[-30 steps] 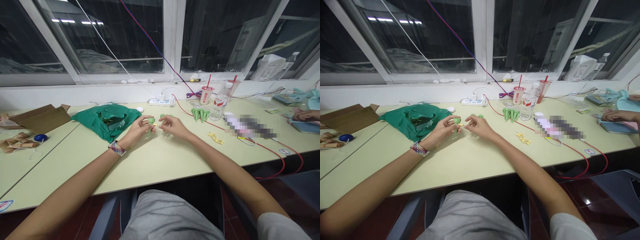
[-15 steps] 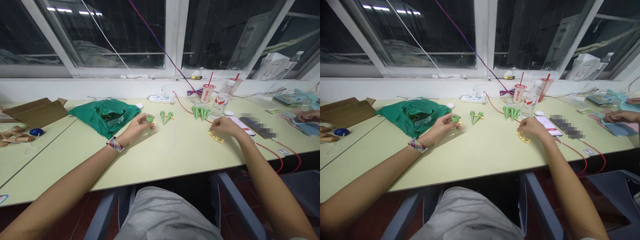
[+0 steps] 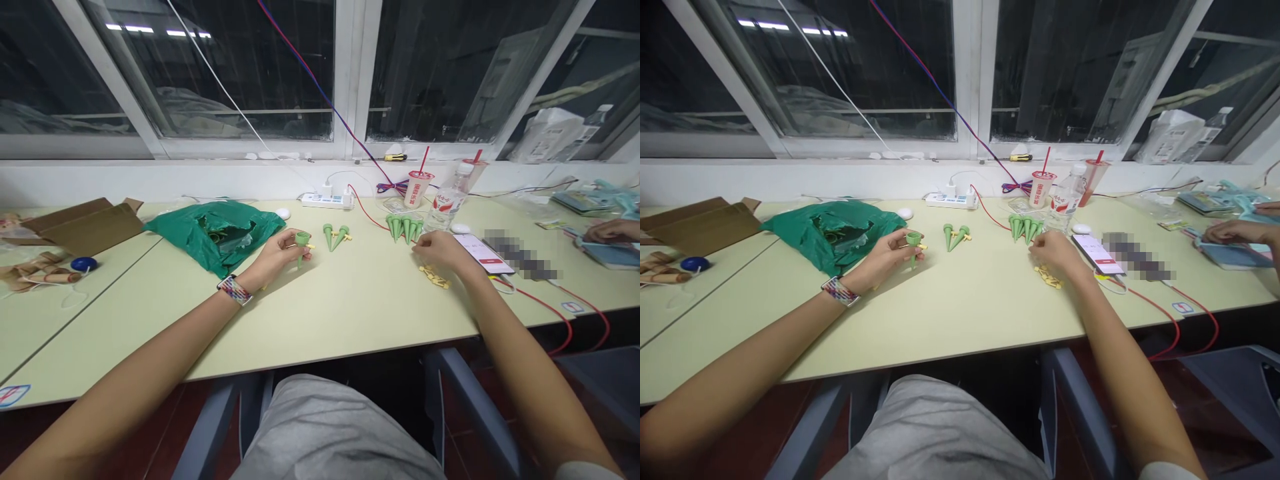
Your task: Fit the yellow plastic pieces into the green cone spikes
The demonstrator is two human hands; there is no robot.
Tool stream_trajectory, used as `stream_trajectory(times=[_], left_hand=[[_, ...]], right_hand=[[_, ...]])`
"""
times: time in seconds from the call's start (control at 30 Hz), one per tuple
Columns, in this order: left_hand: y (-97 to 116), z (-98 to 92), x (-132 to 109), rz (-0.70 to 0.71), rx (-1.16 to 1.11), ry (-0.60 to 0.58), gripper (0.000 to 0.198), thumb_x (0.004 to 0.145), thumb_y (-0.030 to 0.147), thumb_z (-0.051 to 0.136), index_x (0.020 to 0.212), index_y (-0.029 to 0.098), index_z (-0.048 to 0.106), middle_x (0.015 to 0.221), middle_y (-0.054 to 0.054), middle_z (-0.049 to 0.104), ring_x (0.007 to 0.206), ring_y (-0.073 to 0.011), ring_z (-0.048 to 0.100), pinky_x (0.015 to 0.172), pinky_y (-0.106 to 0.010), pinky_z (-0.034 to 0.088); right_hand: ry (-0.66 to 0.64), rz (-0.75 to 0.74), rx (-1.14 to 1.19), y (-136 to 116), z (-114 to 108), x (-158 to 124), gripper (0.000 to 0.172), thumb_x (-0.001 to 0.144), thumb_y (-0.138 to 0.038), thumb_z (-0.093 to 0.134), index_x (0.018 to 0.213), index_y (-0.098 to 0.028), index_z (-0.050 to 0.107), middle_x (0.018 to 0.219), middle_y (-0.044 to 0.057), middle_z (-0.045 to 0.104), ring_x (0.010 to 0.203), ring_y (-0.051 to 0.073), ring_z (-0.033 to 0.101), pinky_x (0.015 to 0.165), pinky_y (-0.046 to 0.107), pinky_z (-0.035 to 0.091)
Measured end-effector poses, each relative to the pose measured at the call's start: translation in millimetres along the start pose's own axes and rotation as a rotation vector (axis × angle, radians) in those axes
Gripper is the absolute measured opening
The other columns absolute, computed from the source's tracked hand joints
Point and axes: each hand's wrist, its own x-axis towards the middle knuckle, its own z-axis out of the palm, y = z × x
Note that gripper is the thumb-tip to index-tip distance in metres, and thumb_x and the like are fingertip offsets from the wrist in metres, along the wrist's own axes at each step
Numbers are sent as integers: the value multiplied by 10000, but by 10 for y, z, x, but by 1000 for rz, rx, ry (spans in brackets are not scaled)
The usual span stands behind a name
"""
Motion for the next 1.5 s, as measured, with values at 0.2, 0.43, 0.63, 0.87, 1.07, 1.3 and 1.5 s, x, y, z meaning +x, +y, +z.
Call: stream_trajectory(times=[0.2, 0.43, 0.63, 0.87, 1.07, 1.3, 1.5], left_hand=[[-8, 1, 7, -1, 10, -17, 336, 767, 351, 874, 1040, 202, 748, 902, -54, 726, 801, -207, 712, 777, -341, 568], [-43, -18, 15, 1, 7, -56, 280, 821, 310, 839, 1049, 194, 726, 915, -34, 709, 810, -175, 704, 768, -292, 542], [-73, -32, 24, -41, -57, -49, 361, 787, 345, 883, 1069, 186, 724, 996, -55, 730, 863, -191, 721, 854, -333, 557], [-34, 3, 9, -61, -47, -40, 376, 761, 352, 896, 1044, 178, 720, 965, -58, 734, 835, -188, 707, 832, -336, 557], [-8, 34, -1, -71, -50, -13, 356, 743, 347, 908, 982, 166, 715, 948, -64, 738, 842, -182, 692, 827, -324, 539], [-44, 25, 1, -41, -108, -21, 321, 741, 327, 904, 953, 175, 716, 925, -53, 740, 873, -193, 700, 858, -333, 535], [-32, 68, -8, -69, -209, -28, 293, 748, 300, 909, 920, 173, 708, 925, -44, 730, 867, -172, 690, 861, -322, 539]], right_hand=[[-117, 60, -82, 113, -249, -221, 149, 764, -336, 690, 720, -210, 756, 747, 47, 744, 689, 192, 647, 596, 290, 400], [-126, 48, -61, 364, -238, -275, 222, 727, -281, 698, 905, -233, 823, 877, 48, 775, 775, 212, 698, 674, 287, 455], [-120, 29, -76, 358, -185, -249, 195, 700, -213, 686, 858, -212, 799, 878, 56, 779, 757, 206, 690, 660, 285, 450], [95, -10, -16, 30, -218, -150, 286, 733, -181, 643, 977, -190, 792, 816, 53, 756, 706, 192, 655, 655, 285, 437], [43, -309, 609, -1000, 39, -5, 222, 767, -361, 758, 887, -187, 690, 794, 43, 727, 642, 172, 672, 599, 280, 513], [-125, -598, 899, -1898, 633, 13, 220, 810, -374, 778, 866, -205, 648, 688, -22, 641, 590, 129, 644, 531, 236, 535], [-33, -616, 953, -1839, 829, -54, 123, 851, -304, 729, 915, -209, 685, 826, 9, 698, 671, 161, 721, 606, 279, 600]])
